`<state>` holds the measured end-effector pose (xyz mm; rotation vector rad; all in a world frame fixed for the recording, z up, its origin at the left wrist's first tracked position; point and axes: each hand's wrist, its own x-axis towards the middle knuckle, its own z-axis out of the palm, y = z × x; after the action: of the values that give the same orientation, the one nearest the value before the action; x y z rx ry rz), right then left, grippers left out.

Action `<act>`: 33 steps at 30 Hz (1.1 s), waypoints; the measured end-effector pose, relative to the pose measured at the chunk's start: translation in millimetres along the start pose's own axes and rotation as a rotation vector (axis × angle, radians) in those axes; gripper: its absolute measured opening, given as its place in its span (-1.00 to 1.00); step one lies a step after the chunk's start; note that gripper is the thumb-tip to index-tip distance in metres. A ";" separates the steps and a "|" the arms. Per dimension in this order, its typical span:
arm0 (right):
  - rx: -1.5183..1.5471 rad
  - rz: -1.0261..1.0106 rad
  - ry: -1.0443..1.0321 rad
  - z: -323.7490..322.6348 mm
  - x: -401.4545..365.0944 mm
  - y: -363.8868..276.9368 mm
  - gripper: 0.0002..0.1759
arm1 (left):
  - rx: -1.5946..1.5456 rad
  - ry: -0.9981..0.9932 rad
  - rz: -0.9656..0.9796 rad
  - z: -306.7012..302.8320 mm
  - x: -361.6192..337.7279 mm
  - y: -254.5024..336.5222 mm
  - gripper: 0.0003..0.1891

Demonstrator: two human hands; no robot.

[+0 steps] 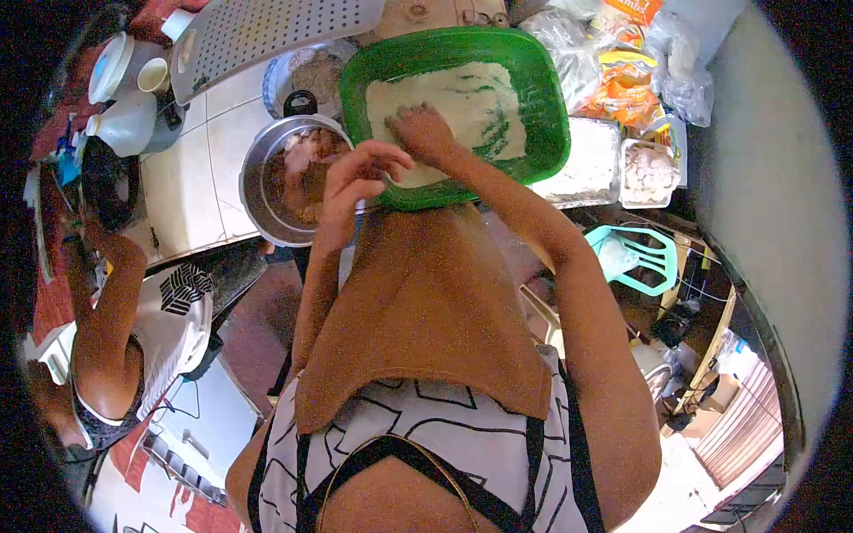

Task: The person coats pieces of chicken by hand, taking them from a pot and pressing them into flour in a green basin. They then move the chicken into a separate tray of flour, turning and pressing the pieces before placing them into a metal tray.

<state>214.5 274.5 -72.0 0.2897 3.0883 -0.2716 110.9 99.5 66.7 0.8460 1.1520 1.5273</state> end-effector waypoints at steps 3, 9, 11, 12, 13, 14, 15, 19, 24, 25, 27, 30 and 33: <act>0.170 0.247 -0.029 0.9 9.6 16.0 -0.57 | 0.046 -0.069 -0.064 8.0 4.0 -6.8 -0.66; 0.676 0.502 0.323 4.0 8.7 79.3 -0.50 | 0.142 -0.091 -0.130 20.8 17.8 -47.0 -0.73; 0.673 0.479 0.231 -14.0 0.7 87.5 -0.55 | 0.205 -0.074 -0.144 21.4 21.9 -56.0 -0.76; 0.673 0.479 0.231 -17.6 -7.4 94.2 -0.55 | 0.224 -0.079 -0.110 21.0 23.2 -61.2 -0.76; 0.544 0.215 0.110 -21.7 -16.5 101.4 -0.56 | 0.243 -0.084 -0.076 20.5 24.3 -66.9 -0.77; 0.409 -0.047 -0.011 -23.4 -21.7 106.3 -0.57 | 0.240 -0.083 -0.075 18.8 25.6 -72.7 -0.77; 0.408 -0.047 -0.015 -21.5 -24.5 108.3 -0.57 | 0.220 -0.097 -0.043 17.1 26.4 -79.0 -0.76; 0.401 0.218 0.079 -6.6 -33.2 99.3 -0.52 | 0.211 -0.079 0.084 15.1 29.6 -86.9 -0.76; 0.139 0.218 0.048 -9.9 -46.0 57.9 -0.51 | 0.193 -0.012 0.189 17.6 26.2 -82.7 -0.80; 0.139 0.383 -0.133 -25.5 -43.9 51.4 -0.49 | 0.187 0.008 0.203 16.6 25.3 -83.8 -0.82; 0.137 0.543 -0.310 -34.2 -41.7 54.1 -0.46 | 0.179 0.010 0.211 15.9 24.1 -83.6 -0.82; 0.131 0.593 -0.339 -15.3 -34.6 83.4 -0.42 | 0.188 0.008 0.207 13.5 23.6 -87.1 -0.81; 0.174 0.552 0.008 0.8 -13.7 83.2 -0.39 | 0.194 0.008 0.185 11.5 23.1 -89.0 -0.74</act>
<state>243.5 352.3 -86.4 1.1143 2.8378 -0.5088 142.3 128.6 -15.4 1.1043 1.2713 1.5857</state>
